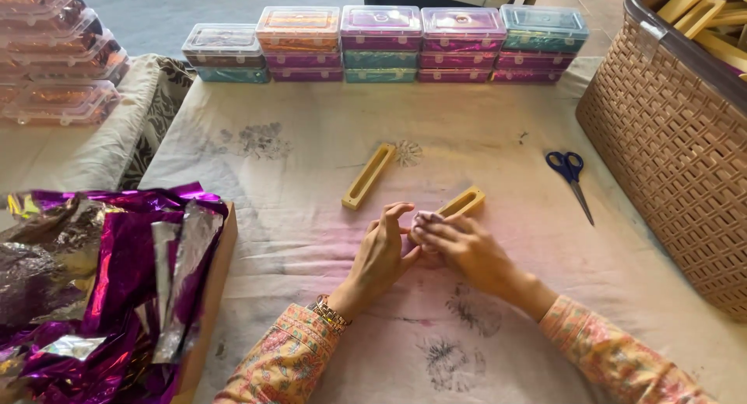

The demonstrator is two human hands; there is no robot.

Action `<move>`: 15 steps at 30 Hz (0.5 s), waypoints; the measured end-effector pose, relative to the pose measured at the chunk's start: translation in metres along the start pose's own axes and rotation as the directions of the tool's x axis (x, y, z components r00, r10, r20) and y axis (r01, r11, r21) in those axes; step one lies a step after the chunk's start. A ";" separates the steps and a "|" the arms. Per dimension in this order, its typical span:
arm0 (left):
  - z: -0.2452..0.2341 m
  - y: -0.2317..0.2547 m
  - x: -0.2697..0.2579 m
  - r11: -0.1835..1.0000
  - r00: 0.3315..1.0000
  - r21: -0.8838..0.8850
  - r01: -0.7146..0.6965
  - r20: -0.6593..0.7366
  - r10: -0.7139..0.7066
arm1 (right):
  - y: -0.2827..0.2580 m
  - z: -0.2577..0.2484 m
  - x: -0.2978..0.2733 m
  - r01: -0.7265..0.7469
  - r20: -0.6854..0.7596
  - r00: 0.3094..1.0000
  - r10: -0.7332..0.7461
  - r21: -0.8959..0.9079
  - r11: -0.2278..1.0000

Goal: The person wipes long wooden blocks with a cloth, handling them one at a time and placing them on the table.

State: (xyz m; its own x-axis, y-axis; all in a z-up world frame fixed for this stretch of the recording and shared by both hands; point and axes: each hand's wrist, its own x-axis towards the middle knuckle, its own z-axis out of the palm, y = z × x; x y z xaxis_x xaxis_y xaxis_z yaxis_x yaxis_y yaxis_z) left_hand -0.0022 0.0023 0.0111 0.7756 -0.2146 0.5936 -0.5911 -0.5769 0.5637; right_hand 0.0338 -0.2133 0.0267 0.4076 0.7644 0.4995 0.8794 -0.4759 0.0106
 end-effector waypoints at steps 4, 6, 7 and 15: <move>-0.001 0.002 -0.001 1.000 1.000 -0.012 0.003 0.016 -0.003 | 0.028 0.002 -0.012 -0.040 -0.016 0.999 0.040 0.034 0.999; 0.000 0.002 0.000 1.000 1.000 -0.016 0.008 0.000 -0.008 | 0.049 -0.004 -0.022 -0.305 0.023 0.951 0.309 -0.114 0.946; -0.001 0.000 0.001 1.000 1.000 -0.015 0.001 0.002 -0.001 | 0.049 -0.009 -0.018 -0.308 0.016 0.950 0.312 -0.116 0.944; -0.002 0.005 0.000 0.999 1.000 -0.029 0.014 0.008 -0.014 | -0.009 -0.008 0.009 -0.011 -0.076 0.997 0.004 -0.094 0.996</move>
State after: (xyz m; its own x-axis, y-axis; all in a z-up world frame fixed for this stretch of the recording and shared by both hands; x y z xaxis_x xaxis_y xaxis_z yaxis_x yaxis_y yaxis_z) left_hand -0.0054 0.0013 0.0151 0.7855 -0.2133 0.5809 -0.5863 -0.5568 0.5884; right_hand 0.0275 -0.2051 0.0377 0.3913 0.7271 0.5641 0.8478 -0.5233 0.0864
